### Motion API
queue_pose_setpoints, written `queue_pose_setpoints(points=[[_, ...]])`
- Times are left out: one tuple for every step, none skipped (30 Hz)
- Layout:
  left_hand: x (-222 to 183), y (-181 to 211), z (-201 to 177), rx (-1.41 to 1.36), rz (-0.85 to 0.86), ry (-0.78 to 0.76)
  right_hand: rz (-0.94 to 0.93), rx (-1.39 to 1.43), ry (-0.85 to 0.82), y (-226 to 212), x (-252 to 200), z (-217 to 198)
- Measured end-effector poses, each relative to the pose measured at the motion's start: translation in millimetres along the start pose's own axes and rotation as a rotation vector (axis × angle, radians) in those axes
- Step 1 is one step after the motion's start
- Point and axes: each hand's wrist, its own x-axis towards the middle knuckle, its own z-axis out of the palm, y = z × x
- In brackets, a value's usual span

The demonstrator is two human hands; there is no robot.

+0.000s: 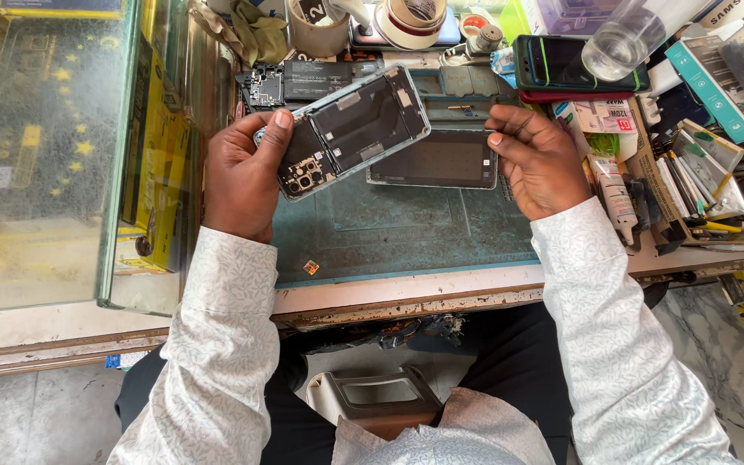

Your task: The person disassembles a smartphone on a cluttered workbench. They use a screwdriver to remove screws from the back cover and internal components, then use tweezers to lift and remove small parts. The phone is opened to reveal the internal circuitry and battery.

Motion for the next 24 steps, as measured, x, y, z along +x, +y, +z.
queue_pose_setpoints(points=[[0,-1,1,0.007,-0.006,-0.001,0.009,-0.004,0.0,1,0,1],[0,-2,1,0.014,-0.013,-0.002,0.017,-0.008,0.001,2,1,1],[0,-2,2,0.02,0.013,-0.002,0.021,-0.009,0.006,3,0,1],[1,-2,2,0.026,0.038,-0.002,0.025,-0.009,0.011,4,0,2],[1,-2,2,0.032,0.062,-0.002,0.03,-0.009,0.017,5,0,2],[0,-2,1,0.026,0.061,0.017,0.041,-0.014,0.027,6,-1,2],[1,0,-1,0.02,0.062,0.037,0.052,-0.019,0.036,7,-1,2],[1,1,-2,0.014,0.062,0.056,0.062,-0.024,0.045,7,-2,2],[1,2,-3,-0.007,0.063,0.068,0.055,-0.026,0.034,8,-2,2],[2,3,-3,-0.027,0.063,0.079,0.047,-0.029,0.023,8,-2,2],[3,4,-4,-0.046,0.065,0.093,0.039,-0.031,0.01,9,-2,3],[3,4,-4,-0.039,0.064,0.086,0.041,-0.043,0.021,9,-1,3],[3,4,-4,-0.031,0.063,0.082,0.044,-0.055,0.031,10,0,4],[2,3,-3,-0.024,0.062,0.077,0.047,-0.067,0.041,11,1,4],[2,2,-3,-0.037,0.042,0.064,0.053,-0.13,0.058,13,2,5],[2,1,-3,-0.051,0.022,0.052,0.06,-0.193,0.075,15,3,6],[2,0,-3,-0.065,0.002,0.039,0.067,-0.256,0.092,17,5,7],[2,-2,-2,-0.077,-0.018,0.029,-0.01,-0.32,0.056,19,6,9],[2,-4,-1,-0.09,-0.038,0.017,-0.088,-0.385,0.021,21,7,12],[3,-5,0,-0.102,-0.058,0.006,-0.166,-0.448,-0.014,22,8,15],[3,-7,1,-0.102,-0.066,0.002,-0.187,-0.523,-0.017,22,8,17],[3,-9,2,-0.103,-0.073,-0.001,-0.208,-0.599,-0.021,20,6,20],[3,-10,3,-0.102,-0.082,-0.004,-0.229,-0.673,-0.025,18,3,23],[3,-12,3,-0.101,-0.11,-0.021,-0.239,-0.719,-0.024,14,0,27]])
